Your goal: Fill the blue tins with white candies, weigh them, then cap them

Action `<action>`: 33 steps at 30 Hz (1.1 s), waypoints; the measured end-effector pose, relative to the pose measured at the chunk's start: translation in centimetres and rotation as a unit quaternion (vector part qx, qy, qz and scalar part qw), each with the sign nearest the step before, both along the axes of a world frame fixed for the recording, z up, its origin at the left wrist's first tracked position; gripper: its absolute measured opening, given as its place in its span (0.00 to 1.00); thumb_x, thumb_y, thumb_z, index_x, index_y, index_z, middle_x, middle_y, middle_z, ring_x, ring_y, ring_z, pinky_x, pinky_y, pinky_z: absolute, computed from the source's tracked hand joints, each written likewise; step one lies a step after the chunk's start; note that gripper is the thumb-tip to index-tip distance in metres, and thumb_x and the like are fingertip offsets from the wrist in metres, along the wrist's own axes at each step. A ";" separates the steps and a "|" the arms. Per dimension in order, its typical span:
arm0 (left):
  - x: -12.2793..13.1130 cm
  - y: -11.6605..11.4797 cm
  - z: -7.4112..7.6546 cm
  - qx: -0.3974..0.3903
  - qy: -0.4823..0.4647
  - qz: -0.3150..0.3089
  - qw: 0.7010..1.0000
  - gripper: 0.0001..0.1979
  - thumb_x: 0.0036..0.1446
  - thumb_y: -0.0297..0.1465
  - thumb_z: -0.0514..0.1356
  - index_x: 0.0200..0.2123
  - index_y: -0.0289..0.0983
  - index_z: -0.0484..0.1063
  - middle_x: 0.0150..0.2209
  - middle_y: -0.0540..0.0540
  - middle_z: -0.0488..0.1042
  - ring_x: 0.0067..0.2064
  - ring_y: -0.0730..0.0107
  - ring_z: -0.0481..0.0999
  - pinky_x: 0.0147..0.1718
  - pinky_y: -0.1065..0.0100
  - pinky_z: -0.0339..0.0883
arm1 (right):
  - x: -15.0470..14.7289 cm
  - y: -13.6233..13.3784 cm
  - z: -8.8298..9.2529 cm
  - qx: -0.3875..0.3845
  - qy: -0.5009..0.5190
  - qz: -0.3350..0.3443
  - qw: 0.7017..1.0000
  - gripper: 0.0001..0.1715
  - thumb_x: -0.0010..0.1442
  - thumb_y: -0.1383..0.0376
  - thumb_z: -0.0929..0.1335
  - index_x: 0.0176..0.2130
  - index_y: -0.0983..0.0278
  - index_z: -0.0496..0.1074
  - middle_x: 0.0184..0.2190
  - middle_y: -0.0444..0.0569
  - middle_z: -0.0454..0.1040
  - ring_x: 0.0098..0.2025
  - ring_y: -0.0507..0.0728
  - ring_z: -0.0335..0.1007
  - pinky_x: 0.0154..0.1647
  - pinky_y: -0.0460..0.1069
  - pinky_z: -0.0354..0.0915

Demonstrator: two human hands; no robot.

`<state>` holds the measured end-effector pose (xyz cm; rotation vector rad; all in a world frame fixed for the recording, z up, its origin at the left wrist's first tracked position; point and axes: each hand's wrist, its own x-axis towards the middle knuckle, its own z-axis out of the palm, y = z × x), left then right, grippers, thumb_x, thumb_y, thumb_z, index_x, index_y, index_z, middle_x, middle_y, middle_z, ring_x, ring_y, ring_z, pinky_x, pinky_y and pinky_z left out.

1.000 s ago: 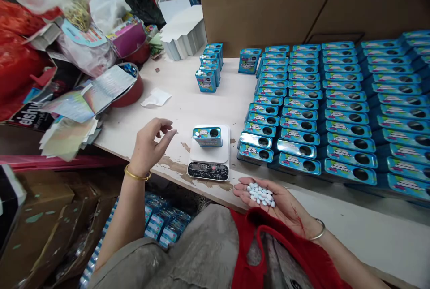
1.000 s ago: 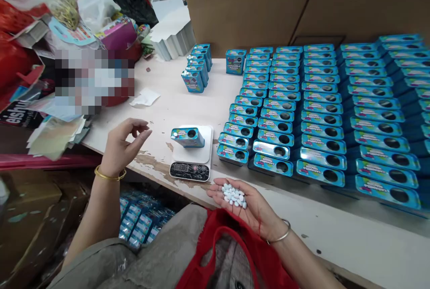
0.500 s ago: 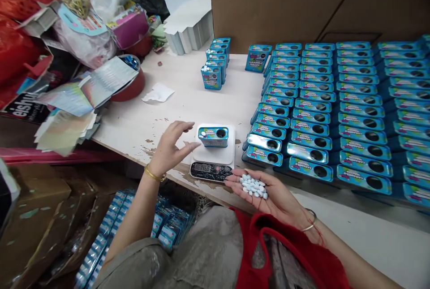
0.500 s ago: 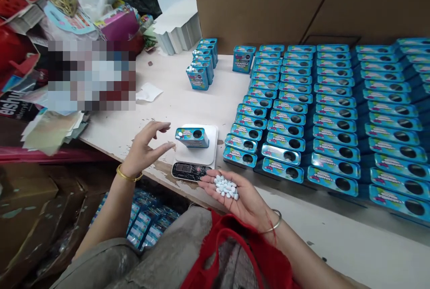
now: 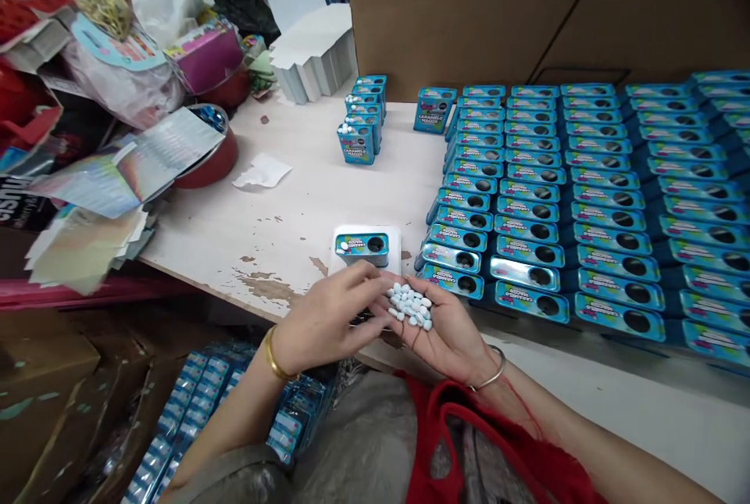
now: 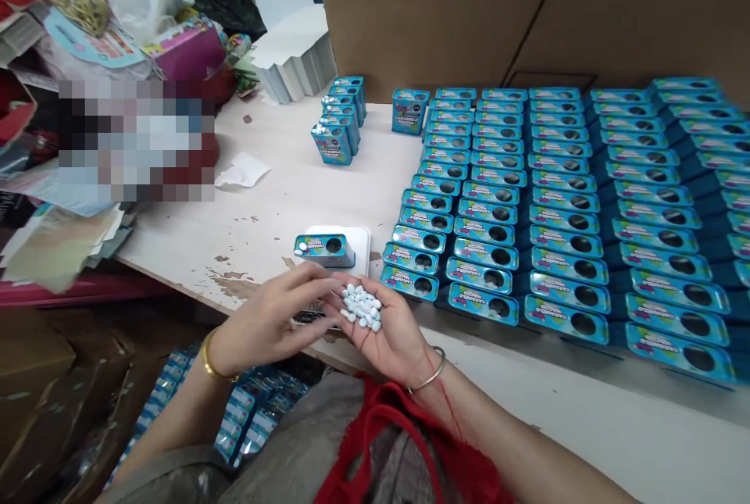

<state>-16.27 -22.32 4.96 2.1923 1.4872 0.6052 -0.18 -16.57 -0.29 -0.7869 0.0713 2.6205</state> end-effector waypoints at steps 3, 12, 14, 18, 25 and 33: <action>1.6 0.2 -0.7 -0.032 0.028 0.002 0.999 0.19 0.56 0.26 0.56 0.52 0.37 0.62 0.46 0.41 0.67 0.47 0.65 0.71 0.44 0.64 0.71 | -0.3 -0.1 0.1 -0.005 0.015 -0.038 0.999 0.16 0.63 0.68 0.59 0.40 0.69 0.73 0.30 0.48 0.79 0.32 0.51 0.75 0.38 0.45 0.71; 3.4 0.9 -2.5 0.041 0.065 0.041 0.996 0.05 0.58 0.24 0.52 0.36 0.36 0.66 0.43 0.41 0.68 0.40 0.68 0.72 0.37 0.66 0.71 | -0.2 0.1 -0.2 -0.002 0.012 -0.082 0.997 0.13 0.60 0.69 0.61 0.37 0.69 0.74 0.30 0.49 0.78 0.33 0.52 0.74 0.41 0.46 0.70; 3.3 1.0 -2.7 0.040 0.034 0.046 0.998 0.06 0.59 0.24 0.51 0.37 0.36 0.66 0.43 0.41 0.68 0.41 0.69 0.72 0.38 0.67 0.71 | -0.3 0.1 -0.4 -0.004 0.012 -0.091 0.996 0.14 0.59 0.70 0.61 0.38 0.70 0.74 0.30 0.49 0.78 0.32 0.51 0.74 0.38 0.44 0.70; 2.8 1.7 -3.1 0.041 -0.043 0.079 0.995 0.05 0.59 0.24 0.52 0.36 0.36 0.67 0.39 0.44 0.70 0.41 0.70 0.71 0.39 0.67 0.69 | -0.6 0.4 -0.3 -0.025 0.017 -0.107 0.994 0.15 0.61 0.70 0.60 0.39 0.71 0.74 0.29 0.49 0.77 0.31 0.49 0.73 0.35 0.42 0.70; 1.2 3.9 -1.7 0.062 -0.060 0.131 0.988 0.02 0.58 0.25 0.56 0.34 0.37 0.68 0.32 0.49 0.70 0.32 0.74 0.68 0.30 0.71 0.64 | -1.0 1.3 0.9 -0.031 0.009 -0.124 0.992 0.17 0.62 0.70 0.58 0.37 0.71 0.73 0.34 0.53 0.79 0.39 0.54 0.76 0.48 0.50 0.70; -1.0 5.4 -1.5 0.098 0.094 0.117 0.984 0.07 0.60 0.28 0.54 0.41 0.35 0.69 0.38 0.44 0.71 0.40 0.69 0.71 0.39 0.66 0.68 | 1.6 0.6 0.9 -0.024 -0.035 -0.081 0.996 0.16 0.61 0.69 0.60 0.45 0.74 0.71 0.46 0.62 0.76 0.52 0.60 0.71 0.54 0.54 0.67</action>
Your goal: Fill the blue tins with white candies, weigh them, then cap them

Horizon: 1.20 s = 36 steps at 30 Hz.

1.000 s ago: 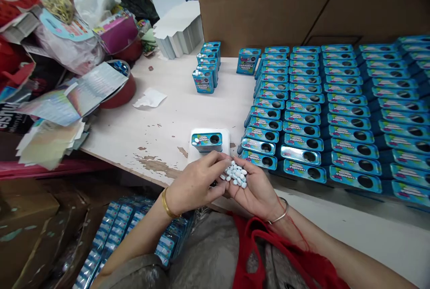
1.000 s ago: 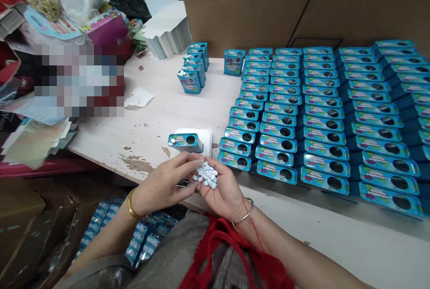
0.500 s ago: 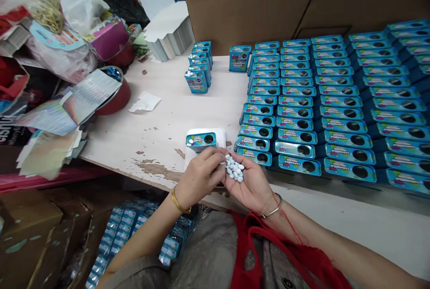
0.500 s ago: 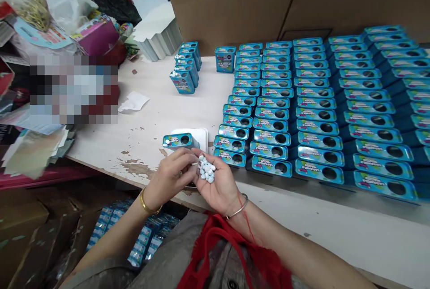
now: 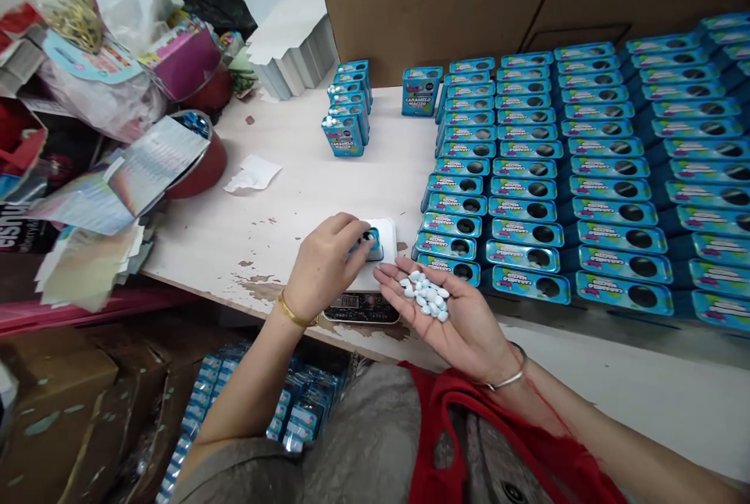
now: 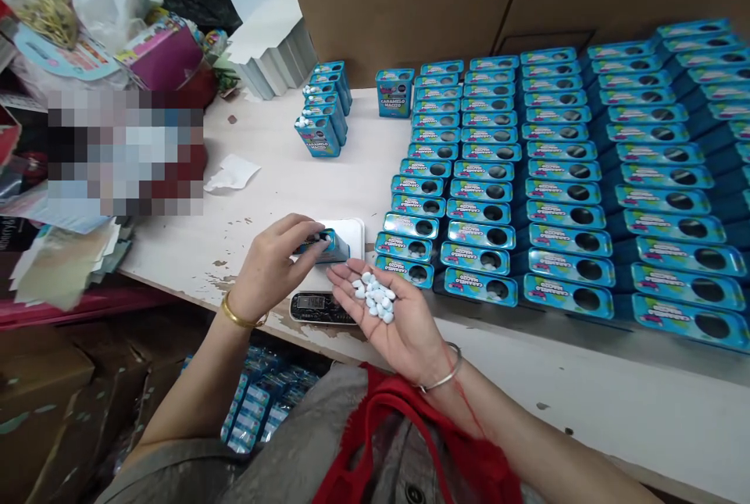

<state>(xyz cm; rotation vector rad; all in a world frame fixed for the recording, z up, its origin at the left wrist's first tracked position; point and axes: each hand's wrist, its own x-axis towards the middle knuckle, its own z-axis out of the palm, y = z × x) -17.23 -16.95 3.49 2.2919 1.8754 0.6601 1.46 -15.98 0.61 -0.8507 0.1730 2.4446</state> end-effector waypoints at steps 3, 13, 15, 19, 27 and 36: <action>-0.3 -1.0 0.5 0.027 -0.034 0.002 0.999 0.09 0.60 0.27 0.54 0.44 0.35 0.69 0.40 0.43 0.73 0.43 0.68 0.72 0.43 0.65 0.68 | 2.2 0.3 0.7 0.017 -0.010 -0.003 1.000 0.17 0.61 0.69 0.60 0.46 0.74 0.70 0.47 0.63 0.75 0.53 0.61 0.70 0.55 0.55 0.67; 8.7 -5.4 -3.9 -0.231 -0.092 -0.245 0.937 0.11 0.64 0.30 0.49 0.46 0.37 0.67 0.39 0.45 0.71 0.39 0.72 0.72 0.37 0.72 0.66 | 14.2 1.2 2.9 0.146 -0.217 -0.205 0.943 0.20 0.65 0.66 0.55 0.44 0.59 0.73 0.46 0.44 0.77 0.55 0.52 0.67 0.54 0.49 0.66; 11.6 -5.3 -5.5 -0.272 -0.045 -0.271 0.922 0.13 0.64 0.32 0.49 0.49 0.38 0.65 0.43 0.45 0.69 0.40 0.71 0.71 0.37 0.71 0.66 | 15.9 0.6 2.8 0.151 -0.247 -0.236 0.928 0.20 0.64 0.66 0.55 0.43 0.59 0.73 0.46 0.43 0.77 0.56 0.52 0.67 0.55 0.49 0.66; 15.2 -4.7 -8.1 -0.280 0.056 -0.286 0.915 0.11 0.65 0.32 0.47 0.47 0.38 0.65 0.43 0.45 0.67 0.38 0.69 0.70 0.34 0.70 0.64 | 17.8 -0.8 2.5 0.126 -0.257 -0.273 0.918 0.19 0.63 0.67 0.57 0.42 0.62 0.74 0.47 0.46 0.77 0.56 0.53 0.66 0.56 0.49 0.66; 14.5 -5.5 -8.5 -0.253 0.060 -0.258 0.930 0.08 0.63 0.33 0.50 0.37 0.38 0.66 0.37 0.48 0.66 0.33 0.73 0.66 0.30 0.73 0.59 | 17.5 -2.4 1.7 -0.010 -0.251 -0.283 0.926 0.22 0.61 0.71 0.56 0.50 0.63 0.69 0.48 0.51 0.76 0.53 0.58 0.70 0.48 0.51 0.73; 14.0 -7.6 -5.6 -0.140 -0.038 -0.242 0.959 0.14 0.65 0.35 0.47 0.36 0.35 0.69 0.34 0.46 0.69 0.36 0.72 0.67 0.34 0.72 0.62 | 13.3 -3.0 0.8 -0.080 -0.172 -0.151 0.970 0.24 0.61 0.71 0.56 0.54 0.66 0.66 0.50 0.58 0.74 0.52 0.62 0.70 0.46 0.55 0.73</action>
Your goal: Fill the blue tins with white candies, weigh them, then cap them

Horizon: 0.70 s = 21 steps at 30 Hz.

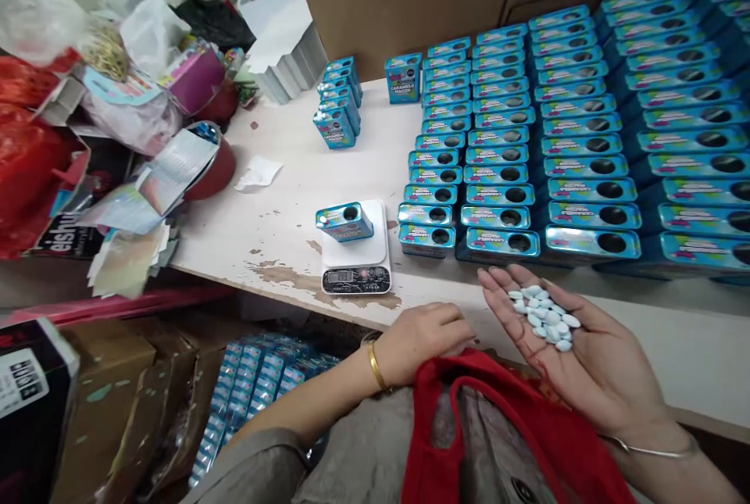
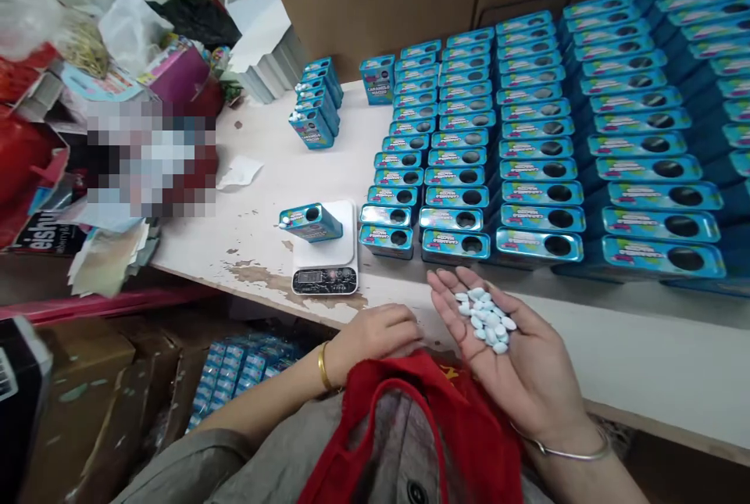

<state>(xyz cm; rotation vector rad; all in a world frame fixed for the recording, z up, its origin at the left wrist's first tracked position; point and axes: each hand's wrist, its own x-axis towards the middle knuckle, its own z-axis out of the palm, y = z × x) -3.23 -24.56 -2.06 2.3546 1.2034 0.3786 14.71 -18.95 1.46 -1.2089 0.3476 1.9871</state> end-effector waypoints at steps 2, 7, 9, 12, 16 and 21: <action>-0.7 -0.2 0.2 0.024 -0.039 0.027 0.999 0.12 0.64 0.33 0.49 0.37 0.34 0.69 0.34 0.46 0.70 0.36 0.72 0.68 0.34 0.72 0.63 | -0.6 -0.1 -0.2 -0.001 0.007 0.026 1.000 0.23 0.61 0.71 0.57 0.54 0.66 0.66 0.50 0.59 0.73 0.52 0.62 0.70 0.46 0.54 0.73; -5.3 1.8 2.5 0.177 -0.119 0.233 0.949 0.03 0.59 0.27 0.55 0.37 0.35 0.68 0.35 0.45 0.72 0.39 0.70 0.70 0.40 0.68 0.65 | -2.2 -0.5 -0.9 0.020 0.045 0.097 0.994 0.22 0.60 0.72 0.59 0.53 0.70 0.66 0.50 0.62 0.73 0.53 0.63 0.69 0.49 0.55 0.71; -7.5 3.1 3.5 0.242 -0.116 0.303 0.914 0.02 0.58 0.26 0.57 0.36 0.37 0.68 0.34 0.46 0.73 0.40 0.70 0.71 0.41 0.66 0.64 | -3.0 -0.4 -0.9 0.021 0.054 0.127 0.990 0.21 0.59 0.72 0.60 0.52 0.73 0.66 0.50 0.65 0.73 0.53 0.63 0.69 0.50 0.55 0.70; -9.9 4.6 4.5 0.294 -0.107 0.362 0.878 0.01 0.58 0.27 0.59 0.35 0.37 0.69 0.33 0.49 0.74 0.39 0.71 0.72 0.41 0.65 0.63 | -4.4 -0.1 -0.6 0.029 0.067 0.162 0.984 0.20 0.58 0.72 0.62 0.50 0.75 0.68 0.48 0.67 0.74 0.52 0.64 0.70 0.50 0.54 0.70; -11.1 5.8 4.6 0.310 -0.082 0.393 0.862 0.01 0.59 0.29 0.58 0.34 0.38 0.69 0.32 0.50 0.74 0.37 0.73 0.71 0.41 0.65 0.61 | -5.7 0.2 -0.5 0.043 0.085 0.182 0.979 0.18 0.57 0.72 0.63 0.48 0.76 0.70 0.47 0.67 0.74 0.52 0.65 0.70 0.51 0.55 0.69; -11.8 6.0 3.6 0.269 0.007 0.385 0.883 0.06 0.59 0.32 0.57 0.40 0.40 0.71 0.40 0.48 0.74 0.43 0.69 0.71 0.47 0.60 0.57 | -6.3 0.1 -0.9 0.034 0.103 0.200 0.974 0.17 0.57 0.71 0.64 0.47 0.74 0.71 0.47 0.66 0.75 0.52 0.64 0.70 0.51 0.54 0.70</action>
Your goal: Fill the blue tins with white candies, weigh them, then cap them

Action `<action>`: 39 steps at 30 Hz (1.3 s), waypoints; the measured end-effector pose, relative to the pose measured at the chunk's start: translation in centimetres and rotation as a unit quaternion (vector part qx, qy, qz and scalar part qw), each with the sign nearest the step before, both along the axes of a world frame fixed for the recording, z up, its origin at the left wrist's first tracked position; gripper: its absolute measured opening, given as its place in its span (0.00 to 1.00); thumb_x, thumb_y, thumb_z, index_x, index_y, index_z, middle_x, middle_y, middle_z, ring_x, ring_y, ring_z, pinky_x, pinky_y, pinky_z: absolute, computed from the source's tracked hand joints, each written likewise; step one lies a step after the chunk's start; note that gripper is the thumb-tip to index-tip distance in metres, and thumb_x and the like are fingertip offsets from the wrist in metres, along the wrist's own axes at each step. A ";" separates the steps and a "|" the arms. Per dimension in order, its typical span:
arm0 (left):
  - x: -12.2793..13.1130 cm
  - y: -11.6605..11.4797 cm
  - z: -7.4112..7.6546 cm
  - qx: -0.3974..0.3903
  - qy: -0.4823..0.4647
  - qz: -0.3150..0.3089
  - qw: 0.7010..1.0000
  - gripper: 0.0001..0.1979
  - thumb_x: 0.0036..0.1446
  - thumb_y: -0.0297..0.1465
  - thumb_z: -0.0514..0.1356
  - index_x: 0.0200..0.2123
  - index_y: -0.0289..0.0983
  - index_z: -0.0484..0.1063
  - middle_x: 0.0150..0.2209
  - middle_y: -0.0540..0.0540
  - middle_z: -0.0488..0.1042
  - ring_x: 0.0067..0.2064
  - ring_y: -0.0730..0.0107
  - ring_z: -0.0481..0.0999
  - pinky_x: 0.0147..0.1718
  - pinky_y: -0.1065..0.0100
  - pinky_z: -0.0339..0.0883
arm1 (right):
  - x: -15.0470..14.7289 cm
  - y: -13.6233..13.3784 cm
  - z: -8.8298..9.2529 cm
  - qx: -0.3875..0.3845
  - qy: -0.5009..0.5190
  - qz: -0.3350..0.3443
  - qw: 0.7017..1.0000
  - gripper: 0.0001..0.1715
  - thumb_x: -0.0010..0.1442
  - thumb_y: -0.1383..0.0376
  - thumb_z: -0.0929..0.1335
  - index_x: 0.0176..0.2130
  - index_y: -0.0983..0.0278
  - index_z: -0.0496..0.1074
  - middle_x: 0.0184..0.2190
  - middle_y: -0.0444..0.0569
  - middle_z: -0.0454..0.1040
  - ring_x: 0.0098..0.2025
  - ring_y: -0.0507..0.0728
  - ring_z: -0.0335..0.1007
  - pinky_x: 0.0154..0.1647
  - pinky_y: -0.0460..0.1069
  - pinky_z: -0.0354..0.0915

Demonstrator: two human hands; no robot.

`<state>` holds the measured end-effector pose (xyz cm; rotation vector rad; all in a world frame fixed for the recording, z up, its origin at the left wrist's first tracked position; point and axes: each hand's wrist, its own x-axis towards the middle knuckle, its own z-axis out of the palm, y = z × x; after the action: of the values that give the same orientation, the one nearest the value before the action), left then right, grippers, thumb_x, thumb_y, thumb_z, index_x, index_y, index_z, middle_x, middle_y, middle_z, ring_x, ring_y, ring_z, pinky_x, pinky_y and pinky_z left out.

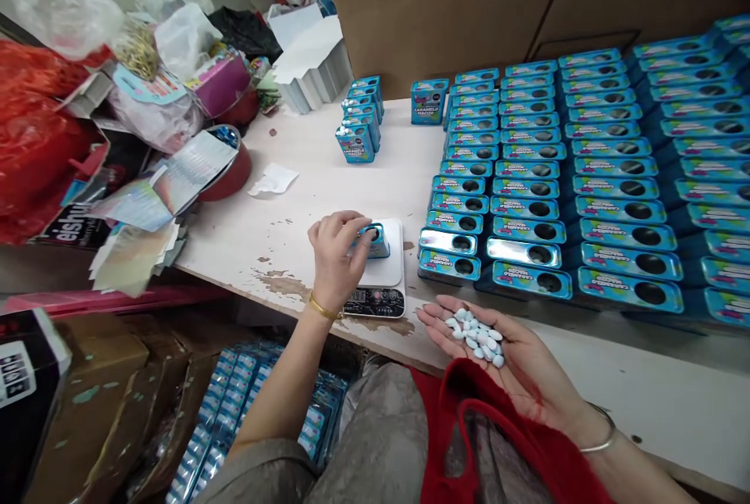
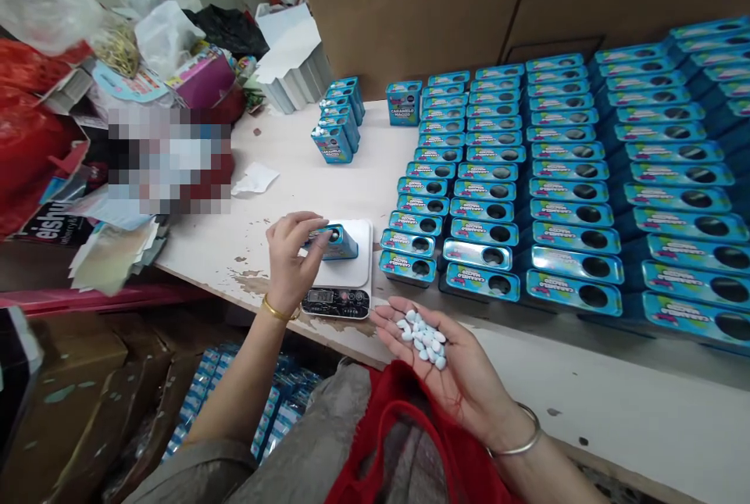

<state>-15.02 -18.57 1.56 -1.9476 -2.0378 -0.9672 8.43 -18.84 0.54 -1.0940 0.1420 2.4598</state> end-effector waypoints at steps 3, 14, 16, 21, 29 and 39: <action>-0.9 -1.2 -1.0 0.040 0.016 0.058 0.997 0.12 0.59 0.33 0.58 0.47 0.40 0.70 0.47 0.43 0.71 0.49 0.64 0.68 0.50 0.58 0.57 | -0.2 0.1 -0.1 -0.007 -0.006 -0.002 1.000 0.17 0.56 0.71 0.65 0.46 0.74 0.72 0.46 0.66 0.75 0.51 0.65 0.70 0.50 0.54 0.70; -0.3 -3.2 -3.8 -0.054 0.098 0.062 0.992 0.20 0.61 0.36 0.53 0.56 0.38 0.63 0.64 0.38 0.54 0.67 0.53 0.47 0.60 0.46 0.43 | -2.9 0.5 -0.5 0.026 0.029 0.058 0.998 0.16 0.58 0.69 0.64 0.45 0.73 0.72 0.45 0.62 0.76 0.50 0.61 0.72 0.53 0.53 0.68; 0.1 -2.4 -3.3 -0.064 0.093 0.027 0.993 0.19 0.62 0.35 0.52 0.55 0.39 0.64 0.64 0.39 0.54 0.67 0.54 0.46 0.61 0.45 0.40 | -3.5 0.6 -0.6 0.038 0.043 0.062 0.996 0.16 0.59 0.69 0.63 0.45 0.73 0.72 0.45 0.62 0.76 0.49 0.60 0.73 0.52 0.52 0.69; 1.6 -2.4 -1.3 -0.061 0.014 -0.082 0.995 0.20 0.62 0.33 0.52 0.57 0.38 0.61 0.58 0.37 0.62 0.59 0.58 0.61 0.55 0.53 0.56 | -4.4 1.1 -0.6 0.033 0.048 0.043 0.997 0.15 0.62 0.65 0.63 0.42 0.72 0.73 0.40 0.58 0.79 0.43 0.58 0.76 0.47 0.51 0.72; 6.3 -4.6 -0.7 -0.297 0.015 -0.237 0.925 0.10 0.62 0.29 0.49 0.43 0.34 0.67 0.42 0.43 0.68 0.42 0.67 0.69 0.40 0.67 0.67 | -4.1 0.6 -2.2 -0.021 0.043 0.008 0.999 0.11 0.61 0.66 0.63 0.33 0.68 0.73 0.29 0.49 0.79 0.32 0.53 0.77 0.38 0.48 0.74; 7.5 -4.8 -2.6 -0.310 0.030 -0.214 0.926 0.08 0.58 0.30 0.52 0.42 0.36 0.65 0.40 0.45 0.64 0.37 0.69 0.68 0.33 0.69 0.67 | -3.0 -0.1 -4.0 -0.068 0.031 0.028 0.997 0.07 0.57 0.69 0.65 0.32 0.66 0.74 0.26 0.47 0.79 0.37 0.57 0.78 0.41 0.53 0.74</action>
<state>-7.52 -23.34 -1.07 -2.7820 -2.0936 -0.3074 5.40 -18.90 -3.45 -1.0919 0.3050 2.5661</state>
